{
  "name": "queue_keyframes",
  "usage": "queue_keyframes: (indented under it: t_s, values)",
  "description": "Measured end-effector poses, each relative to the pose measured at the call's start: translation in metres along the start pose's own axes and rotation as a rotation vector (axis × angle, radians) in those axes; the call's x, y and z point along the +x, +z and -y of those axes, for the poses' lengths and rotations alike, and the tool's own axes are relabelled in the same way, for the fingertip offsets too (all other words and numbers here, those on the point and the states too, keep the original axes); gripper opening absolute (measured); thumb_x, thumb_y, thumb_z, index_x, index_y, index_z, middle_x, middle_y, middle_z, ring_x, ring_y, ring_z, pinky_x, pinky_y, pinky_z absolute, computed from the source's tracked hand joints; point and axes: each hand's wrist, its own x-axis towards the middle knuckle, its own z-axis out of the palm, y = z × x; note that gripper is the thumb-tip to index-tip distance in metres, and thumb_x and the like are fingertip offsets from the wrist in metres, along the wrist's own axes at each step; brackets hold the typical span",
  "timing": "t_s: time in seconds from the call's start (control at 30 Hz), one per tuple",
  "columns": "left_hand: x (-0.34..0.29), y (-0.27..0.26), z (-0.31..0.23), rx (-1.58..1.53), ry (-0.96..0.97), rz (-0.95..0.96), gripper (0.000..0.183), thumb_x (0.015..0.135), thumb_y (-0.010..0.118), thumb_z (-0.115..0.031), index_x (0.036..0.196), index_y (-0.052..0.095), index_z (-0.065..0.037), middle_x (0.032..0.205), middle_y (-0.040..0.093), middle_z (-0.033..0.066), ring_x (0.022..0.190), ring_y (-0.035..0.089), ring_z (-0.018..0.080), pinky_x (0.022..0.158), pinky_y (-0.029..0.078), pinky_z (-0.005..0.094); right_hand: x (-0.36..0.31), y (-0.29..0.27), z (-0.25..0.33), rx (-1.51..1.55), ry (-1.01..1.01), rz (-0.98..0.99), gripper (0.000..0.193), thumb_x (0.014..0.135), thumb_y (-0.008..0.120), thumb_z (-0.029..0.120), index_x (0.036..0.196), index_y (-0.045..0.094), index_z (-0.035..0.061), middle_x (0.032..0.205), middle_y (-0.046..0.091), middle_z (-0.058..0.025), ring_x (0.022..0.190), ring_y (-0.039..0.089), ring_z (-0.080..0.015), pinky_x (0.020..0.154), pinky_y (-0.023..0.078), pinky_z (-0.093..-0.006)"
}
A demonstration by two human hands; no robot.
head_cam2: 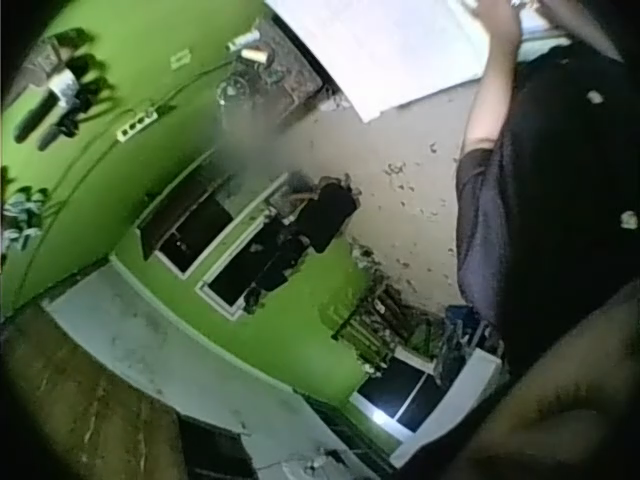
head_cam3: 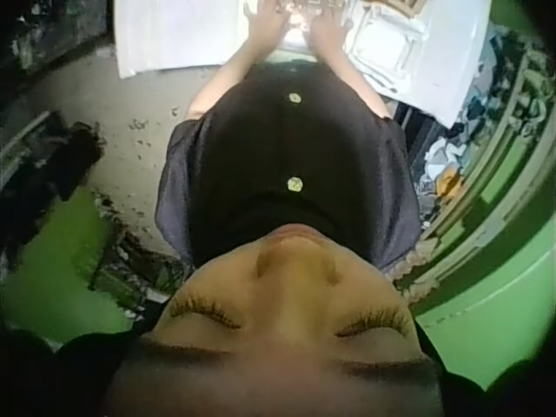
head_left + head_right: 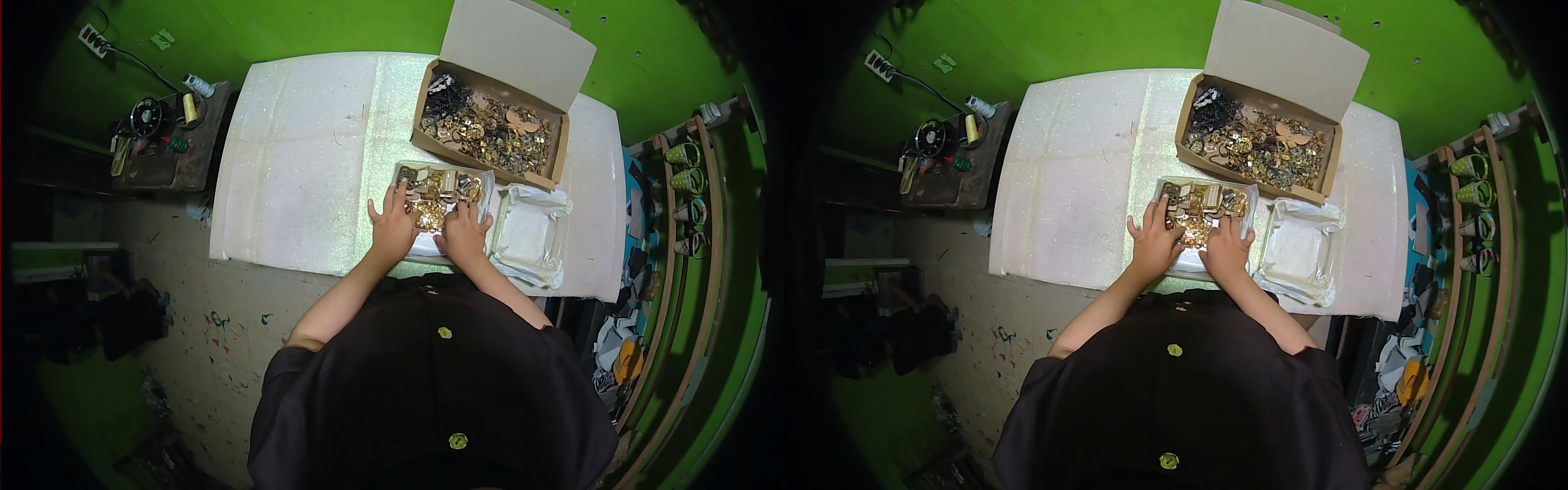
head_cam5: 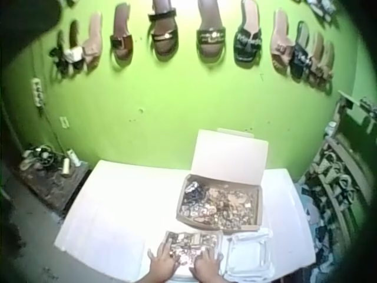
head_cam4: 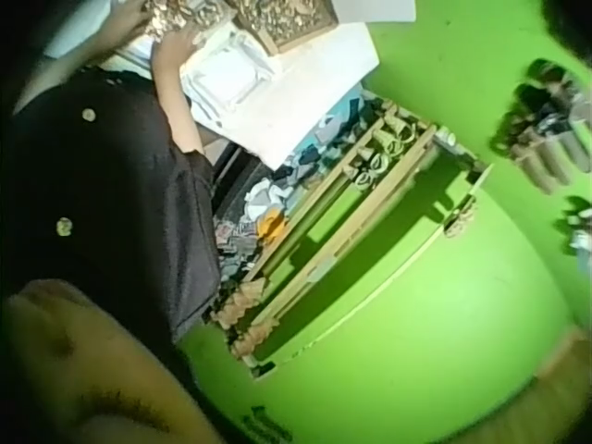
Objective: Sorting and inspecting various metal shoe accessories and components from a box.
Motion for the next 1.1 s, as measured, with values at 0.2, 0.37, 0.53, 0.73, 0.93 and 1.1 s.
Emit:
queue_keyframes:
  t_s: [0.2, 0.37, 0.53, 0.73, 0.93, 1.1]
  values:
    - [-0.001, -0.003, 0.002, -0.021, -0.008, 0.003, 0.030, 0.068, 0.074, -0.026, 0.098, 0.069, -0.020, 0.148, 0.022, 0.0173, 0.135, 0.021, 0.0367, 0.094, 0.015, 0.0722, 0.003, 0.021, -0.005, -0.039, -0.046, -0.040, 0.030, 0.063, 0.070, 0.023, 0.089, 0.067, 0.0076, 0.114, 0.048, -0.0106, 0.117, 0.038, -0.0290, 0.092, 0.024, -0.0589]
    - [-0.001, -0.002, 0.004, 0.004, -0.015, 0.016, 0.027, 0.070, 0.073, -0.028, 0.097, 0.070, -0.022, 0.148, 0.022, 0.0163, 0.135, 0.021, 0.0365, 0.093, 0.014, 0.0730, 0.000, 0.026, -0.006, -0.007, -0.059, -0.084, 0.029, 0.064, 0.069, 0.022, 0.090, 0.067, 0.0089, 0.113, 0.049, -0.0104, 0.116, 0.039, -0.0290, 0.092, 0.023, -0.0583]
    - [0.001, -0.002, 0.004, -0.019, 0.003, -0.006, 0.025, 0.071, 0.073, -0.030, 0.094, 0.070, -0.022, 0.148, 0.023, 0.0155, 0.135, 0.021, 0.0358, 0.093, 0.014, 0.0728, 0.000, 0.026, -0.009, -0.014, -0.063, -0.099, 0.027, 0.065, 0.066, 0.022, 0.090, 0.067, 0.0100, 0.113, 0.050, -0.0099, 0.116, 0.040, -0.0287, 0.091, 0.024, -0.0586]
    - [0.011, -0.013, -0.006, -0.032, 0.033, -0.037, 0.021, 0.070, 0.073, -0.030, 0.090, 0.071, -0.024, 0.147, 0.026, 0.0149, 0.134, 0.025, 0.0353, 0.093, 0.014, 0.0730, 0.004, 0.005, -0.009, 0.053, -0.034, -0.072, 0.025, 0.068, 0.064, 0.021, 0.091, 0.066, 0.0108, 0.115, 0.049, -0.0089, 0.116, 0.041, -0.0278, 0.090, 0.024, -0.0624]
    - [0.037, -0.041, -0.015, -0.033, 0.008, -0.013, 0.045, 0.075, 0.070, -0.030, 0.119, 0.059, -0.027, 0.146, 0.028, 0.0150, 0.136, 0.022, 0.0350, 0.092, 0.012, 0.0744, 0.010, -0.050, -0.016, 0.199, -0.053, -0.211, 0.032, 0.066, 0.070, 0.024, 0.097, 0.065, 0.0177, 0.107, 0.053, -0.0047, 0.110, 0.044, -0.0264, 0.085, 0.027, -0.0593]
    - [0.072, -0.045, -0.016, -0.078, 0.020, -0.035, 0.053, 0.081, 0.065, -0.031, 0.132, 0.049, -0.029, 0.146, 0.028, 0.0149, 0.137, 0.021, 0.0349, 0.095, 0.009, 0.0728, 0.045, -0.080, -0.045, 0.363, -0.026, -0.289, 0.025, 0.072, 0.067, 0.021, 0.097, 0.065, 0.0190, 0.103, 0.053, -0.0034, 0.107, 0.045, -0.0234, 0.090, 0.024, -0.0472]
